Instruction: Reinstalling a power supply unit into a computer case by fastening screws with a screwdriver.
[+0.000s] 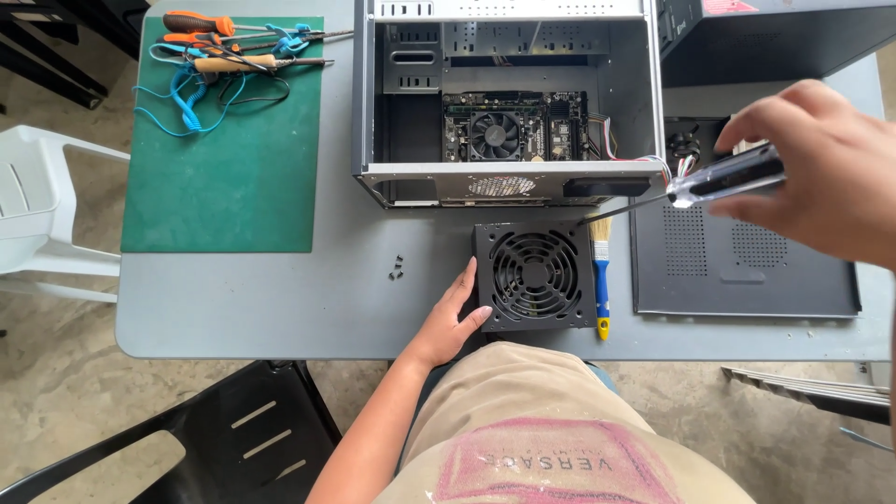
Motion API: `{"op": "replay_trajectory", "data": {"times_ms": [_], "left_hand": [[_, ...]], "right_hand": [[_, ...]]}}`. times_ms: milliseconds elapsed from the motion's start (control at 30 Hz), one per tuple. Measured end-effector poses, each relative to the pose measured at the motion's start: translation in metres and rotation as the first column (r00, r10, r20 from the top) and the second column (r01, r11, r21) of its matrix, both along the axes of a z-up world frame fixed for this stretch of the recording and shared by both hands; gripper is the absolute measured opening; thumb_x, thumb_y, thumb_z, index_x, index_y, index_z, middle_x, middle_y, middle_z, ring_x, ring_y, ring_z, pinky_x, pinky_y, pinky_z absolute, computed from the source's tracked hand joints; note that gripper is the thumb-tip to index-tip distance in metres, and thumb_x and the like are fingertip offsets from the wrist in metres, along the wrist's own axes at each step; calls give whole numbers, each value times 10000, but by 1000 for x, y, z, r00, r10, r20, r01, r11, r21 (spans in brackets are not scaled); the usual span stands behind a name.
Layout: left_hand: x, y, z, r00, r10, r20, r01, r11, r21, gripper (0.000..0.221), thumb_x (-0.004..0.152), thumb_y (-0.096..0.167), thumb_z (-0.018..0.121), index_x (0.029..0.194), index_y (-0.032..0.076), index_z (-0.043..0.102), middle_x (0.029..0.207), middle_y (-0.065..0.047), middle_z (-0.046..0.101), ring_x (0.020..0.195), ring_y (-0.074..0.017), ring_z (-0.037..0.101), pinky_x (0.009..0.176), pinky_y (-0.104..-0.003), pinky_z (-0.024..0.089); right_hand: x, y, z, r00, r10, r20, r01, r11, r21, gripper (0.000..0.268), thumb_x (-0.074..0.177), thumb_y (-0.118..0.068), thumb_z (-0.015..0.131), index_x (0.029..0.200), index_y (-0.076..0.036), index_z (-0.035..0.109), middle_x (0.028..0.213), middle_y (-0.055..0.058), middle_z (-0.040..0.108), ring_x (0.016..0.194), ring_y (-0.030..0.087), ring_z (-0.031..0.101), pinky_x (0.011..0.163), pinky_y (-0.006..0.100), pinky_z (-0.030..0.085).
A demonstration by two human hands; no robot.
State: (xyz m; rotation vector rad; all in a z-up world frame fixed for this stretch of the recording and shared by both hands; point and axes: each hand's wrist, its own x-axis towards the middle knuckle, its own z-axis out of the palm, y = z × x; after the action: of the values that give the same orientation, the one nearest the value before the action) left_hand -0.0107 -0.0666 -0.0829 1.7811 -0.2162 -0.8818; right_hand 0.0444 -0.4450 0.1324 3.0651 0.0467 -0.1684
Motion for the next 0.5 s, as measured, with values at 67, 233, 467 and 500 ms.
{"op": "replay_trajectory", "data": {"times_ms": [67,233,467,500], "left_hand": [[0,1,1,1000,4,-9,-4,1000,-1,784,966,421,481,1602,269,49,1707,-29,95,1576,-210,69,1252,-418,118],[1,1,-1,1000,-10,-5,10,1000,1,784,964,425,481,1602,266,54,1705,-39,102,1572,-218,90,1249,-420,134],[5,9,-5,999,-34,9,34,999,11,790,948,424,521,1600,191,140,1674,-62,209,1544,-231,194,1234,-397,190],[7,13,-5,998,-65,-13,65,998,25,792,942,415,539,1596,147,182,1653,-87,265,1525,-245,254,1222,-392,226]], "right_hand": [[-8,5,5,998,68,5,-68,996,49,463,724,-425,826,1139,-278,681,1139,10,628,968,229,653,844,419,501],[-11,1,-11,987,133,92,-122,986,-112,509,864,-652,689,1109,-208,727,956,-24,748,885,187,723,763,337,552],[-13,-28,-33,960,-268,-77,267,963,-30,520,871,-619,718,844,-101,752,525,83,625,544,205,586,601,307,454],[-14,-31,-33,939,-317,-132,335,932,142,514,739,-515,864,897,-32,785,568,139,664,535,220,574,587,318,457]]}}
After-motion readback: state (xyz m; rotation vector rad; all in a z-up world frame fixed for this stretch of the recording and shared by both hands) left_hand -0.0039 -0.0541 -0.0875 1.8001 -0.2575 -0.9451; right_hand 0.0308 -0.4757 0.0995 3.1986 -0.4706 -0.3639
